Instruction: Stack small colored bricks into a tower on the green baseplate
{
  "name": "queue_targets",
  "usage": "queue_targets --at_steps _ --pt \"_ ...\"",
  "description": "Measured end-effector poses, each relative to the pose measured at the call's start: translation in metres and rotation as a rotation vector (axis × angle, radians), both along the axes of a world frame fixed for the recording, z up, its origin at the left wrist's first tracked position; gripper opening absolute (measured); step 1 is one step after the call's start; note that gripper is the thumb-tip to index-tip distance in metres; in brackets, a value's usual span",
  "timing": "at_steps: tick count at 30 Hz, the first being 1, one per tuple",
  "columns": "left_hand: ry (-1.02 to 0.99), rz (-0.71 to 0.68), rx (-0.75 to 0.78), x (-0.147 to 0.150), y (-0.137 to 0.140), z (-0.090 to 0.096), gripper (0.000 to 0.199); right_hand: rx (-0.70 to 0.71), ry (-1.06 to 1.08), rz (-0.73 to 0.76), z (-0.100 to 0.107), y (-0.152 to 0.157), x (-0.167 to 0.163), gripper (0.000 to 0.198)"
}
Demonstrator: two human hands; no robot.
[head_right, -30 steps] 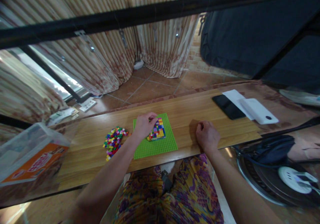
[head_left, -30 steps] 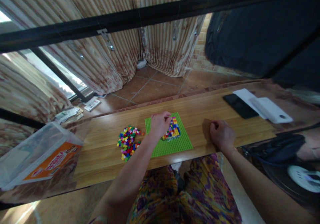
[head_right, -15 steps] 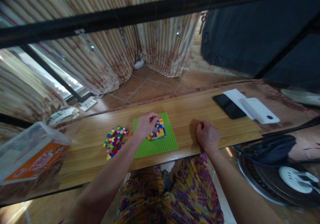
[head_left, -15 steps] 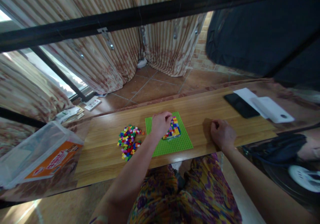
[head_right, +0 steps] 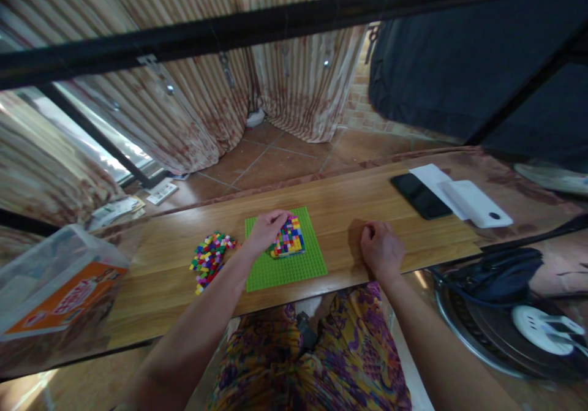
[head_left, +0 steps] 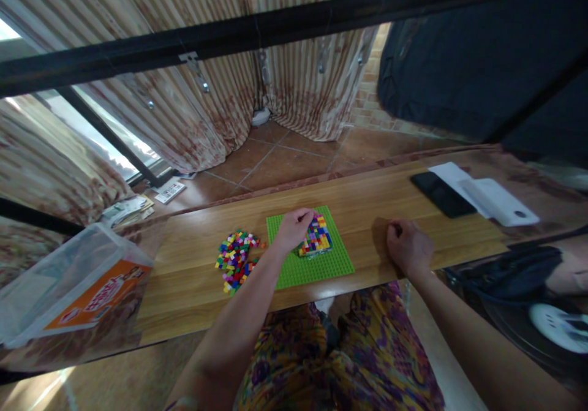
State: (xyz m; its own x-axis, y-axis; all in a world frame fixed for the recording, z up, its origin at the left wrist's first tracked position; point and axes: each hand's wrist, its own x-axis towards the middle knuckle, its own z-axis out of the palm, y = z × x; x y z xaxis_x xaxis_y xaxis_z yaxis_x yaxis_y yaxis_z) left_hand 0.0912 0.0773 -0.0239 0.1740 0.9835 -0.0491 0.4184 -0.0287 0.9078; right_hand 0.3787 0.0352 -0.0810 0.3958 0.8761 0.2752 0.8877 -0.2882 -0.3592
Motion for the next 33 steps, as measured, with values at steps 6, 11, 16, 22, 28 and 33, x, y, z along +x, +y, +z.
queue_targets --at_steps 6,11,16,22,28,33 --pt "0.068 -0.025 0.018 0.002 0.001 -0.002 0.028 -0.005 -0.006 -0.009 0.003 -0.001 -0.002 0.035" --pt "0.129 -0.022 0.084 0.004 -0.001 0.002 0.027 -0.015 0.0 -0.01 0.002 -0.001 -0.001 0.035" --pt "0.112 0.002 0.074 0.006 0.001 0.002 0.024 -0.021 0.004 -0.007 0.001 0.0 0.0 0.034" --pt "0.102 0.005 0.056 0.012 0.002 0.002 0.022 -0.013 0.0 -0.004 0.0 0.0 0.0 0.036" --pt "0.064 -0.011 0.05 0.016 -0.002 -0.002 0.022 -0.039 0.016 -0.006 0.003 -0.001 -0.002 0.037" --pt "0.02 -0.023 0.073 0.011 -0.006 -0.008 0.032 -0.029 0.032 -0.013 0.005 -0.001 -0.003 0.036"
